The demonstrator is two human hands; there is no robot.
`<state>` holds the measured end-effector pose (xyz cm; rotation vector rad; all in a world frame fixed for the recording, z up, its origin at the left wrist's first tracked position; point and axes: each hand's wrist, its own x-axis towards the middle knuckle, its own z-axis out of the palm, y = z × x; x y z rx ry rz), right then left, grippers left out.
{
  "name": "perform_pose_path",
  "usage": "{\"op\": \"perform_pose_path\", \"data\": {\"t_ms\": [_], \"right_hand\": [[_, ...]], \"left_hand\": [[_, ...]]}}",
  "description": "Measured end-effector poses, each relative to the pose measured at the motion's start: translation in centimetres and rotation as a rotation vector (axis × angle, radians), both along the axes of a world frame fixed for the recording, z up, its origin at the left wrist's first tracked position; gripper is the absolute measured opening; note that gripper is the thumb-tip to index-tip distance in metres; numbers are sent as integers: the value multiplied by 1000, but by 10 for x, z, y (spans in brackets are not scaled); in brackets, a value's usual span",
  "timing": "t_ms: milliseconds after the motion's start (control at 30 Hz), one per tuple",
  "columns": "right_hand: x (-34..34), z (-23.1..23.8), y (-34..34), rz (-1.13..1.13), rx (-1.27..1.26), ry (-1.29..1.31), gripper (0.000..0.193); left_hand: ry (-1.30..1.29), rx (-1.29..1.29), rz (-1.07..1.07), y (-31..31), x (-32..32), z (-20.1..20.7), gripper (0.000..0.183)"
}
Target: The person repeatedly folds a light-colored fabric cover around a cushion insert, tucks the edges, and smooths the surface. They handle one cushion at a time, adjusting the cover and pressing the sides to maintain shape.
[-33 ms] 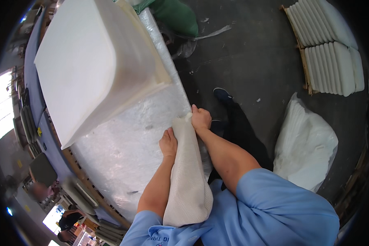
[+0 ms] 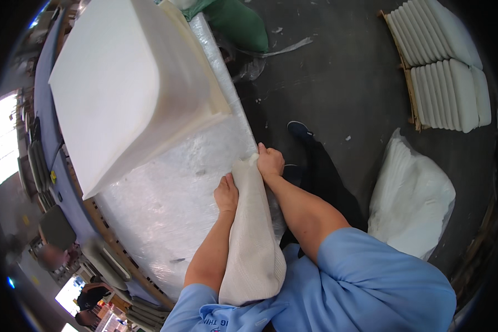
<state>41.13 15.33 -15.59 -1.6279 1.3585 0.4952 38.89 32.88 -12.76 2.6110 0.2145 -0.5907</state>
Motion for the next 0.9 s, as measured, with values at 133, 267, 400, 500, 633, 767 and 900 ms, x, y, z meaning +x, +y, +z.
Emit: {"op": "perform_pose_path", "data": {"t_ms": [133, 267, 400, 500, 633, 767, 900], "right_hand": [[-10, 4, -1, 13, -10, -80, 51], [-29, 25, -30, 187, 61, -449, 35], [-82, 125, -88, 366, 293, -927, 26], [-111, 200, -113, 599, 266, -1329, 49], [-118, 230, -94, 639, 207, -1587, 57], [-92, 239, -76, 504, 84, -1764, 26], [-74, 253, -69, 440, 375, -1675, 15]], "left_hand": [[-13, 102, -102, 2, 0, 8, 55], [67, 135, -182, -3, 5, 45, 41], [58, -350, -100, -5, 0, 141, 42], [254, -862, -2, -16, -19, 251, 59], [157, -820, -271, -50, -40, 355, 84], [-54, -172, -614, -90, -50, 396, 91], [-243, -65, -511, -102, -73, 366, 53]]}}
